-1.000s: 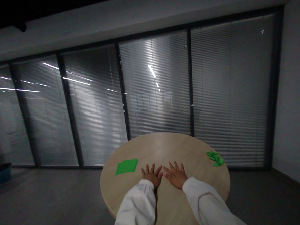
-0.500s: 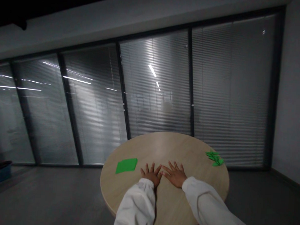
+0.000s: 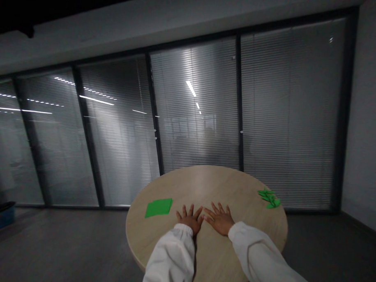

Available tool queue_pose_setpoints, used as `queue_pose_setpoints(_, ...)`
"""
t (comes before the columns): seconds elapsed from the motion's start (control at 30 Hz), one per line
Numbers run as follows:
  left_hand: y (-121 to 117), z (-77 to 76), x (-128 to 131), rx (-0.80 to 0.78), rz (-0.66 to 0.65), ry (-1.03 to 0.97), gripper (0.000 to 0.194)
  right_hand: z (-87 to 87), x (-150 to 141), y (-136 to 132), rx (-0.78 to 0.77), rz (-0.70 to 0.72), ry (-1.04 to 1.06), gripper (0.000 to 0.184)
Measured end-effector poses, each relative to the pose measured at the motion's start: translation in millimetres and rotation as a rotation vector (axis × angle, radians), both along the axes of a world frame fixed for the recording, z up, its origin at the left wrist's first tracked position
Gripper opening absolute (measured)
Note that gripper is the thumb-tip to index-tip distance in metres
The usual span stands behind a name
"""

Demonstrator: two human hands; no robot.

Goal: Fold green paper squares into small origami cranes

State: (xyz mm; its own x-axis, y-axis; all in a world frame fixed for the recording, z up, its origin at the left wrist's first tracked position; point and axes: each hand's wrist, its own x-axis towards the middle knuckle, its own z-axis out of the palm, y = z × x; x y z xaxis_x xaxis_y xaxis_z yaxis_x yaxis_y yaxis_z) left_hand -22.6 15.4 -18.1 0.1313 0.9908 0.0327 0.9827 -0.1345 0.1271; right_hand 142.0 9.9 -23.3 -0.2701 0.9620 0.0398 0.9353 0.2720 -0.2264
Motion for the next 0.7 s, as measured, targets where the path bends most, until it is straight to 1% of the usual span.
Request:
queue_pose_setpoints(0.23, 3, -4.4, -1, 0.023, 0.001, 0.018, 0.057, -1.2, 0, 0, 0.014, 0.003, 0.007, 0.06)
queue_pose_setpoints(0.47, 2, -4.9, 0, 0.031, 0.001, 0.02, 0.058, -0.4, 0, 0, 0.041, 0.0, 0.006, 0.06)
queue_pose_setpoints(0.57, -1, -1.4, 4, 0.006, -0.001, -0.012, 0.059, 0.4, 2, -4, 0.059, 0.003, 0.006, 0.059)
queue_pose_setpoints(0.63, -8, 4.1, 8, 0.015, -0.008, -0.054, 0.059, 0.5, 6, -7, 0.074, -0.005, -0.005, 0.058)
queue_pose_setpoints(0.7, -17, 12.1, 14, 0.063, -0.005, -0.109, 0.056, 0.7, 12, -11, 0.168, -0.022, -0.01, 0.056)
